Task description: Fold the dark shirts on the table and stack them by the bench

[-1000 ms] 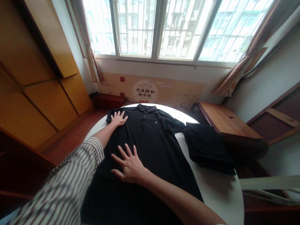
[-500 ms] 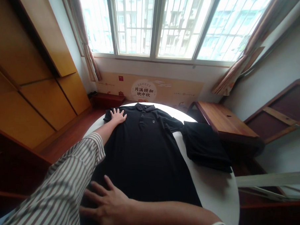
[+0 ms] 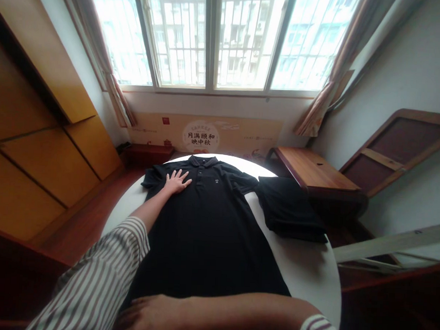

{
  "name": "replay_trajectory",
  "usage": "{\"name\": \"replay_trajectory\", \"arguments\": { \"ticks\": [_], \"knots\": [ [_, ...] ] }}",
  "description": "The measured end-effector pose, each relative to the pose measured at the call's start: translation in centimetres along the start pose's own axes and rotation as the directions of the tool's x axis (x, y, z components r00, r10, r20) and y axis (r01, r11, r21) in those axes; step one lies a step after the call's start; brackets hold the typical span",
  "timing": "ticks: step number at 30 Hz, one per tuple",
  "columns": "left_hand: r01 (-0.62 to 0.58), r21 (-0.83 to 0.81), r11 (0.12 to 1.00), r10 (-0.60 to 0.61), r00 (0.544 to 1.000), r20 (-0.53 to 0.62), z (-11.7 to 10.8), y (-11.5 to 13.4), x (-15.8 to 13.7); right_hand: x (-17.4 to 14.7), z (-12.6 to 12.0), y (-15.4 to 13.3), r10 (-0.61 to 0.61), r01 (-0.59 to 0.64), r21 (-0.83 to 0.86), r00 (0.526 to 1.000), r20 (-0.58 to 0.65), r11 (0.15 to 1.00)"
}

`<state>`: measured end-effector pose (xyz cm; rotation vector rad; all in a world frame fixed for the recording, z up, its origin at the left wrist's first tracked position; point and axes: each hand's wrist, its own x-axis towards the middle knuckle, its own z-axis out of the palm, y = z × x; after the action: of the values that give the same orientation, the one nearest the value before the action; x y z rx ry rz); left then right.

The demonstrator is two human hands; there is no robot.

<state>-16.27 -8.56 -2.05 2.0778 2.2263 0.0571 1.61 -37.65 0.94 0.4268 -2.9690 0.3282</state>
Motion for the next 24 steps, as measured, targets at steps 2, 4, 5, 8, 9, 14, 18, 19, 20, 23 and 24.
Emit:
{"name": "replay_trajectory", "arguments": {
  "ticks": [2,4,5,8,9,14,18,19,20,23,24],
  "knots": [
    [0.0,0.005,1.0,0.0,1.0,-0.007,0.1,0.1,-0.1,-1.1,-3.0,2.9,0.248,-0.253,0.139,0.967,0.049,0.958],
    [0.006,0.008,1.0,-0.006,1.0,-0.016,0.2,0.1,-0.2,-3.0,-6.0,7.4,0.515,-0.515,0.14,0.856,0.043,0.846],
    [0.008,0.009,1.0,-0.008,1.0,-0.022,0.3,0.1,-0.2,-4.2,-7.3,10.0,0.645,-0.643,0.106,0.764,0.018,0.759],
    [0.006,0.011,1.0,-0.006,0.999,-0.037,0.5,0.2,0.0,-8.2,-9.7,18.0,0.894,-0.9,0.031,0.426,-0.137,0.434],
    [0.005,0.01,1.0,-0.005,0.999,-0.042,0.6,0.2,0.0,-9.5,-10.0,20.3,0.914,-0.923,0.026,0.377,-0.148,0.385],
    [0.015,-0.003,1.0,-0.015,0.998,-0.069,1.1,0.3,0.1,-15.2,-9.1,28.1,0.98,-0.989,0.024,0.141,-0.139,0.146],
    [-0.001,-0.024,1.0,-0.001,0.998,-0.065,1.0,0.4,-0.1,-17.3,-9.2,31.8,0.995,-0.998,0.063,-0.001,-0.104,0.005],
    [-0.005,-0.031,1.0,0.003,0.998,-0.064,1.0,0.4,-0.2,-17.7,-9.7,32.6,0.995,-0.997,0.075,-0.019,-0.101,-0.012],
    [-0.006,-0.036,0.999,0.004,0.998,-0.064,0.9,0.4,-0.2,-18.2,-10.3,33.3,0.994,-0.996,0.086,-0.038,-0.105,-0.029],
    [0.002,-0.044,0.999,-0.005,0.997,-0.072,0.8,0.6,-0.4,-20.6,-12.7,34.4,0.979,-0.985,0.113,-0.146,-0.141,-0.131],
    [0.002,-0.046,0.999,-0.006,0.997,-0.076,0.8,0.7,-0.4,-21.7,-13.4,34.4,0.971,-0.977,0.119,-0.192,-0.14,-0.176]
  ]
}}
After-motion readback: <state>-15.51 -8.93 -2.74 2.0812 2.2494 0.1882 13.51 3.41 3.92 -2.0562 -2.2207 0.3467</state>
